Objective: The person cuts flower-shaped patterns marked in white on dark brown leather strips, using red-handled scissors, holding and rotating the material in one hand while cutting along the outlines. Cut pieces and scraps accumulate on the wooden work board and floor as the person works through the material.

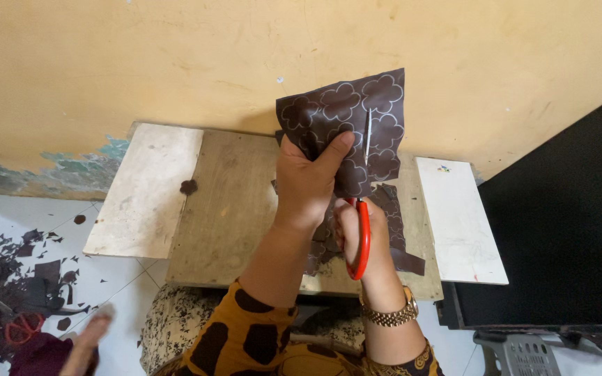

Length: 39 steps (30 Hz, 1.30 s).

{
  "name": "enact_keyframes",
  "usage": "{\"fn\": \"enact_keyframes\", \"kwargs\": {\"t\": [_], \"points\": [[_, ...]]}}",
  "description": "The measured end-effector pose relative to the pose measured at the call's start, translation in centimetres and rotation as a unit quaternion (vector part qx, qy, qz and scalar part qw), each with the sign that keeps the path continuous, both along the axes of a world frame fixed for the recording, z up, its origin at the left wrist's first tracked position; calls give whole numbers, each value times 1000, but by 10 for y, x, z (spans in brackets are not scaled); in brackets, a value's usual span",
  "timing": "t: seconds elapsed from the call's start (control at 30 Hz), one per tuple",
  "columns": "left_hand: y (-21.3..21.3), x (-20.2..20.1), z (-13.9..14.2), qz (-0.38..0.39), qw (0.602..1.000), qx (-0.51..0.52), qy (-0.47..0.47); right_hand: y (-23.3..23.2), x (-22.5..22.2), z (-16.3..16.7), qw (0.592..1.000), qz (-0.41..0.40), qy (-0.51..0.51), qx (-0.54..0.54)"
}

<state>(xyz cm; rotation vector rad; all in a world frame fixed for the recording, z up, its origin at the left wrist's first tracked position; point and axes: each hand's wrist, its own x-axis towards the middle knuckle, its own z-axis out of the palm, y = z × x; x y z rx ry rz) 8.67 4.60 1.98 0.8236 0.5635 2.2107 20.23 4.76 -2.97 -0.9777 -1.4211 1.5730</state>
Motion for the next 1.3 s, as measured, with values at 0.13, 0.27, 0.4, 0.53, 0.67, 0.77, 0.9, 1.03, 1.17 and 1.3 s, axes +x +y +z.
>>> {"fn": "enact_keyframes", "kwargs": {"t": [0.13,0.27,0.4,0.53,0.67,0.77,0.9,1.03,1.17,1.3], "points": [[3,-7,1,11,999,-30,-32,6,4,-4,999,30,-5,23],[-1,-14,1,-2,999,-37,21,12,9,-9,999,42,-15,22],[-2,-12,1,7,999,-39,38,17,10,-13,998,52,37,4],[1,-9,0,37,996,-62,49,16,10,-15,998,41,35,-13],[3,-6,-2,39,997,-48,51,15,12,-16,998,45,42,0],[3,-8,-2,47,996,-54,61,16,11,-16,996,62,70,-1],[0,-13,-1,50,994,-57,78,16,11,-15,997,62,51,3],[-1,-14,-2,38,994,-74,69,15,9,-14,999,34,9,-16],[2,-12,-3,64,994,-68,56,17,10,-14,998,46,6,-32],[0,-14,-4,30,993,-71,88,22,8,-15,993,40,48,-99]]}}
